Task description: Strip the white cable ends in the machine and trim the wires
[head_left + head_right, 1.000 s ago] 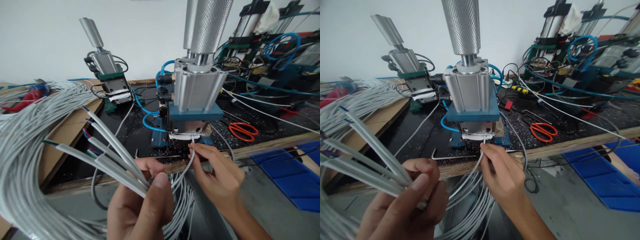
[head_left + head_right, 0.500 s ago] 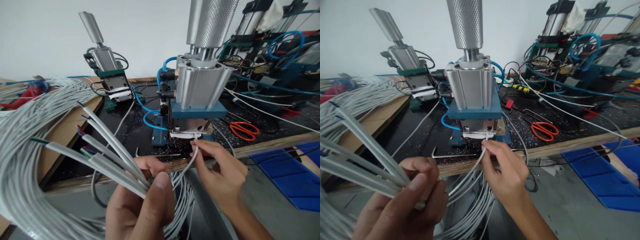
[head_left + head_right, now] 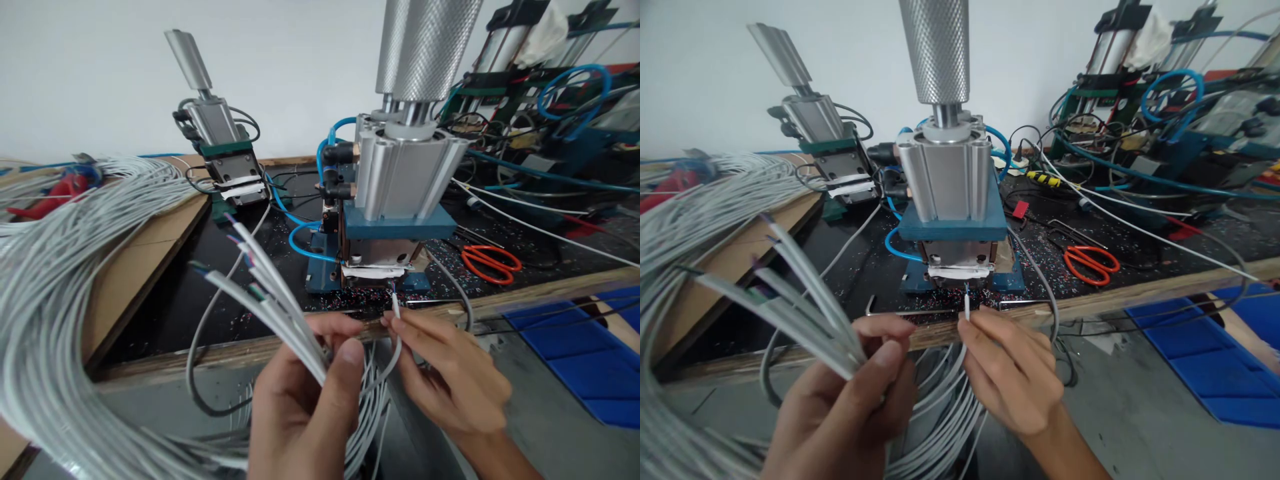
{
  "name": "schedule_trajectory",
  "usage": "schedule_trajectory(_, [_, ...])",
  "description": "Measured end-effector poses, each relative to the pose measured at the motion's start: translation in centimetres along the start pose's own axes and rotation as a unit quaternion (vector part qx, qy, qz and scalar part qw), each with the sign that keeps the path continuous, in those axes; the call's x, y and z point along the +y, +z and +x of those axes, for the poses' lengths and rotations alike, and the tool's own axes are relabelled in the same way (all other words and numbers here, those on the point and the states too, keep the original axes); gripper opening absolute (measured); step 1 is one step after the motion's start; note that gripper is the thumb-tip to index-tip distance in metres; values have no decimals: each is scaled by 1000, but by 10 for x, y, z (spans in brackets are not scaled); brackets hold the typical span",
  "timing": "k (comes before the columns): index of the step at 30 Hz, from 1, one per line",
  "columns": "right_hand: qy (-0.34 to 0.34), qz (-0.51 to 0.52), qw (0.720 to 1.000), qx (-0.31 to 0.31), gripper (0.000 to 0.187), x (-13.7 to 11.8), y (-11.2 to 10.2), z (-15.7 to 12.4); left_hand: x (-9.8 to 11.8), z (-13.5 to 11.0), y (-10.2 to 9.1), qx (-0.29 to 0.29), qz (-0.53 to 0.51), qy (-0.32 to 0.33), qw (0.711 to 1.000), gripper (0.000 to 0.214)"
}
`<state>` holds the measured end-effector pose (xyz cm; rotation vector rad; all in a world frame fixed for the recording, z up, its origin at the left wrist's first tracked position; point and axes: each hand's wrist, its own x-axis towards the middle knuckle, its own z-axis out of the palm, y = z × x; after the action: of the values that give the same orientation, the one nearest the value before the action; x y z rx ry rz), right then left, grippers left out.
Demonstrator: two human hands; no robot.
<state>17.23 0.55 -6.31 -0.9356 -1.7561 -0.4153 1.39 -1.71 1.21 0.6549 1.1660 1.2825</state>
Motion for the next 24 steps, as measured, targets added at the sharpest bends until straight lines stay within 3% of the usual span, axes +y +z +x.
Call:
schedule_trajectory(8, [-43, 87, 993, -61, 35, -16, -20, -15, -17, 12, -2, -121, 28, 19, 992, 10])
schedule_trajectory(20, [-24, 118, 993, -14, 19, -31, -16, 6, -13, 9, -4, -133, -12, 2, 991, 10])
schedule_trajectory(24, [22, 59, 996, -66, 24, -41, -23, -5, -13, 4, -1, -96, -22, -21, 995, 18])
